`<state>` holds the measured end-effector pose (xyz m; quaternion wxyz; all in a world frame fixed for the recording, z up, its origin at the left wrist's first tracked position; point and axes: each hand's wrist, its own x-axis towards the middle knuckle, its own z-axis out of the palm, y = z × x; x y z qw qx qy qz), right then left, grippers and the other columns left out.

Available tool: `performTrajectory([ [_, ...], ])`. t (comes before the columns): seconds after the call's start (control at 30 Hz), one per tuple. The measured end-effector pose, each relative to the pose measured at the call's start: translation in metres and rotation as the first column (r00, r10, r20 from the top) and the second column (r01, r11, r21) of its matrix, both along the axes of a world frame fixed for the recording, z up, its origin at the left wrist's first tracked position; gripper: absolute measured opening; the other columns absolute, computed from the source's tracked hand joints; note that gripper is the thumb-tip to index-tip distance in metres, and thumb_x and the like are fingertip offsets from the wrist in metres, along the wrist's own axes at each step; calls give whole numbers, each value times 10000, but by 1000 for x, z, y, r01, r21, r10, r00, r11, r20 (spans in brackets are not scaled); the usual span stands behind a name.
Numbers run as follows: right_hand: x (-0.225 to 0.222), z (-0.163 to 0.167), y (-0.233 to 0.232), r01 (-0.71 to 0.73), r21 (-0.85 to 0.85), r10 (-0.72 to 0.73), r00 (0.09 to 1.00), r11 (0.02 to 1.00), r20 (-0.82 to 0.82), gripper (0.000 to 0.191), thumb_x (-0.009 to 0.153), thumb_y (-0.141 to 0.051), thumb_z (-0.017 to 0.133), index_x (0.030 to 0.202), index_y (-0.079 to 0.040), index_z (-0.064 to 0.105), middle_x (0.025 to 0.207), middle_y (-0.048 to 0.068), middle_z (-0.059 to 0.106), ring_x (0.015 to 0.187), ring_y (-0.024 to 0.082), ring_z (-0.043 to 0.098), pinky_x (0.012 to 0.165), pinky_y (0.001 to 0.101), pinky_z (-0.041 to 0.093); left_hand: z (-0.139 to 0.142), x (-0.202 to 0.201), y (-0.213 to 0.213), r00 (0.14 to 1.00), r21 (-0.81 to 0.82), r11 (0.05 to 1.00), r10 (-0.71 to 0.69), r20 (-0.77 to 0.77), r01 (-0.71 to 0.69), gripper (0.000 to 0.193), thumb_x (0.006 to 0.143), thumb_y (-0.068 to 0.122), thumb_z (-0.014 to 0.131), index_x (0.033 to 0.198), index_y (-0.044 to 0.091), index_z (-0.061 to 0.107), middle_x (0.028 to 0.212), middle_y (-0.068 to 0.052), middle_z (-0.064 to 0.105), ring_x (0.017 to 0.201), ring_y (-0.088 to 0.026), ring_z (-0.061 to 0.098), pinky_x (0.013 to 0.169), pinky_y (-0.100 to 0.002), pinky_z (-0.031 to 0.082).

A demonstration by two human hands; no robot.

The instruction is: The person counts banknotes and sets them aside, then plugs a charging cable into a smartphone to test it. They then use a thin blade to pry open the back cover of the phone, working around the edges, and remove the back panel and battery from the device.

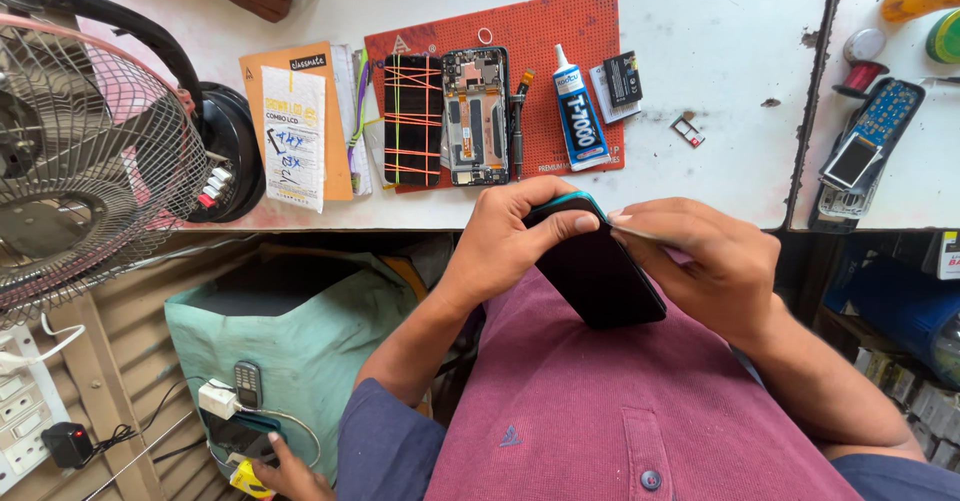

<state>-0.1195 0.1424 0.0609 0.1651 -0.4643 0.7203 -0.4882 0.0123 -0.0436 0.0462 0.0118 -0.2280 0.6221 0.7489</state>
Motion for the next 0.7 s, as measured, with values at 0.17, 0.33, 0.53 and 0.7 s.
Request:
performTrajectory([
  [0.17,4,-2,4,142,38,-148,950,989,276,220,897,50,797,1102,42,720,1034,92,756,899,106,702,788,236,576,18,-4,2,999,-115,993,-37,-36,32,237,899,200,813,1027,21,724,894,-5,735,842,-48,656,761,-226,554],
  [0.33,-1,6,9,170,0,-162,939,985,304,202,905,87,781,1094,69,713,1073,133,748,939,128,695,797,250,566,27,-12,6,994,-217,973,-89,-64,73,260,901,188,812,1023,28,647,864,-9,693,783,-57,644,700,-227,529],
  [0.53,-13,24,14,138,-25,-122,937,990,327,192,904,96,765,1085,75,703,1095,139,739,932,137,715,814,244,586,28,-16,12,993,25,998,-47,-112,50,191,947,165,784,1056,25,713,908,20,693,827,-31,617,728,-206,514],
  [0.7,-28,41,25,131,146,-159,966,981,205,180,835,49,808,1004,32,747,997,106,767,836,133,725,713,237,569,26,-28,26,998,127,991,-21,-67,30,201,890,160,820,1017,15,764,870,11,733,792,-28,649,705,-198,528],
])
